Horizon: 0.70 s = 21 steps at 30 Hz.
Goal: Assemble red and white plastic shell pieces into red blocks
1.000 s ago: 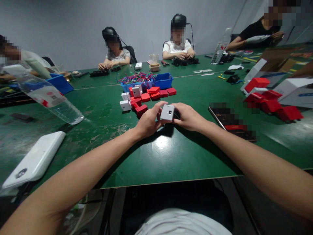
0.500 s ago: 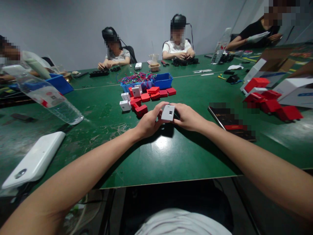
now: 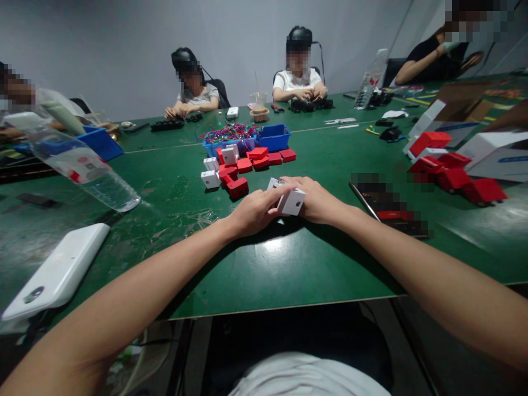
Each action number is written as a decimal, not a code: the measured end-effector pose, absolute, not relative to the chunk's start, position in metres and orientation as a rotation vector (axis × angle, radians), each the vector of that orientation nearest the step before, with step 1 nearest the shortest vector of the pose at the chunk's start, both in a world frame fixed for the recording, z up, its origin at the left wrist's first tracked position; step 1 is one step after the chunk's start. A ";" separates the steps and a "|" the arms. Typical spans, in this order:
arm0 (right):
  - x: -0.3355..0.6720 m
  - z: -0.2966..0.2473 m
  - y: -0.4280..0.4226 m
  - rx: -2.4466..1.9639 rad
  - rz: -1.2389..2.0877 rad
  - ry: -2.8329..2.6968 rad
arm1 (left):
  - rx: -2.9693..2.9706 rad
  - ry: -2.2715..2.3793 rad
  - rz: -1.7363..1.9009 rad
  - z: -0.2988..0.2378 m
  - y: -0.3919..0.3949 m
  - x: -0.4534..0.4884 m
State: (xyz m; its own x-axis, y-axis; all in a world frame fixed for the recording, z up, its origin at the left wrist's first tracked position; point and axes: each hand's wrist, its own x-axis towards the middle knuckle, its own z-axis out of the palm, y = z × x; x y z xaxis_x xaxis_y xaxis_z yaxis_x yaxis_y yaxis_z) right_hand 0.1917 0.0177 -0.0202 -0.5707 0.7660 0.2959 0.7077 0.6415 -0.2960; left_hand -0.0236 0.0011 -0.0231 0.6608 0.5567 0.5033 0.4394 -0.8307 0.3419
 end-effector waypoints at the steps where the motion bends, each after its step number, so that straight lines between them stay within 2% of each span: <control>1: 0.192 -0.019 0.017 -1.186 0.198 -2.485 | 2.690 0.810 0.916 -0.023 0.001 -0.024; 9: 0.190 -0.015 0.014 -1.195 0.155 -2.518 | 2.625 0.768 0.964 -0.023 0.000 -0.023; 16: 0.190 -0.011 0.010 -1.192 0.136 -2.507 | 2.197 0.848 1.196 -0.021 0.004 -0.022; 21: 0.190 -0.009 0.009 -1.175 0.172 -2.503 | 2.104 0.824 1.212 -0.019 0.008 -0.024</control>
State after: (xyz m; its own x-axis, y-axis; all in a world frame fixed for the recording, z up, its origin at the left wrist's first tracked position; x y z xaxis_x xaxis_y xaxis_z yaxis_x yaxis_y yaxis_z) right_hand 0.1902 0.0093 -0.0094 -0.5841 0.7629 0.2771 0.7179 0.6449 -0.2620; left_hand -0.0239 0.0084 -0.0194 0.3995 0.7426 0.5375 0.2269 -0.6482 0.7269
